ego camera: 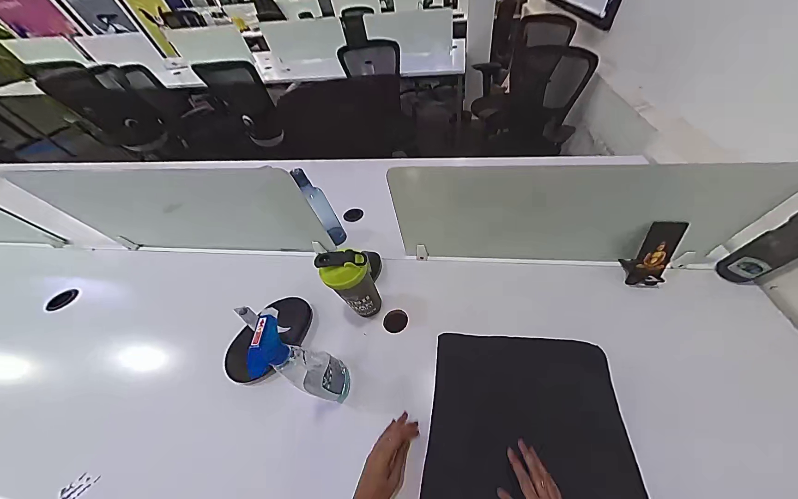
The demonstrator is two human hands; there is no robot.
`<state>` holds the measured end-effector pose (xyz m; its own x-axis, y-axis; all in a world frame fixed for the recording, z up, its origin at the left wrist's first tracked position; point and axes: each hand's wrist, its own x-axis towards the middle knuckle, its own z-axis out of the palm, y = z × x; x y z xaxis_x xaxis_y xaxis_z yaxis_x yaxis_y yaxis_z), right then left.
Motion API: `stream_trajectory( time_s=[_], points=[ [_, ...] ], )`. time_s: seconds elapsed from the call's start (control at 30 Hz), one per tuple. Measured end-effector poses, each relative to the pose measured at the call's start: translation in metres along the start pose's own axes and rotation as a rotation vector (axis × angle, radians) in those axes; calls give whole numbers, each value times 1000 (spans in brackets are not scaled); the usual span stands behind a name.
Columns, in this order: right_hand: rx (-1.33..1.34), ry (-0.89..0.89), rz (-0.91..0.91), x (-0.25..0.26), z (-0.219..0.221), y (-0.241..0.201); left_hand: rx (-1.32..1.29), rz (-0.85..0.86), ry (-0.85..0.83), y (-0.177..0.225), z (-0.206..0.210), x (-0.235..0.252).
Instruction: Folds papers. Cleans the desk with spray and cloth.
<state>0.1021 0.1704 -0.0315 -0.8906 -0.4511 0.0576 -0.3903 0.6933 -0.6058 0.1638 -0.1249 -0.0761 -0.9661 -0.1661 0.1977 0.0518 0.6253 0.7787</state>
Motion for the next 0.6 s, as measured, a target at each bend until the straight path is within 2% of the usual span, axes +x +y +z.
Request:
stream_trajectory(
  time_s=[0.07, 0.13, 0.27, 0.33, 0.43, 0.53, 0.6],
  points=[
    [-61, 61, -8, 30, 33, -5, 46, 8, 67, -14, 5, 38],
    [-151, 71, -63, 47, 59, -11, 83, 13, 63, -25, 8, 84],
    [-222, -51, -20, 31, 67, -9, 142, 32, 45, -52, 12, 164],
    [-245, -29, 51, 21, 51, 6, 181, 3, 56, -60, 11, 180],
    [-326, 80, 219, 31, 25, 39, 147, 54, 87, -62, 11, 176],
    [-388, 240, 290, 87, 30, 60, 98, 88, 95, -62, 8, 177],
    [-381, 248, 252, 135, 45, 47, 71, 100, 100, -63, 8, 177]
  ],
)
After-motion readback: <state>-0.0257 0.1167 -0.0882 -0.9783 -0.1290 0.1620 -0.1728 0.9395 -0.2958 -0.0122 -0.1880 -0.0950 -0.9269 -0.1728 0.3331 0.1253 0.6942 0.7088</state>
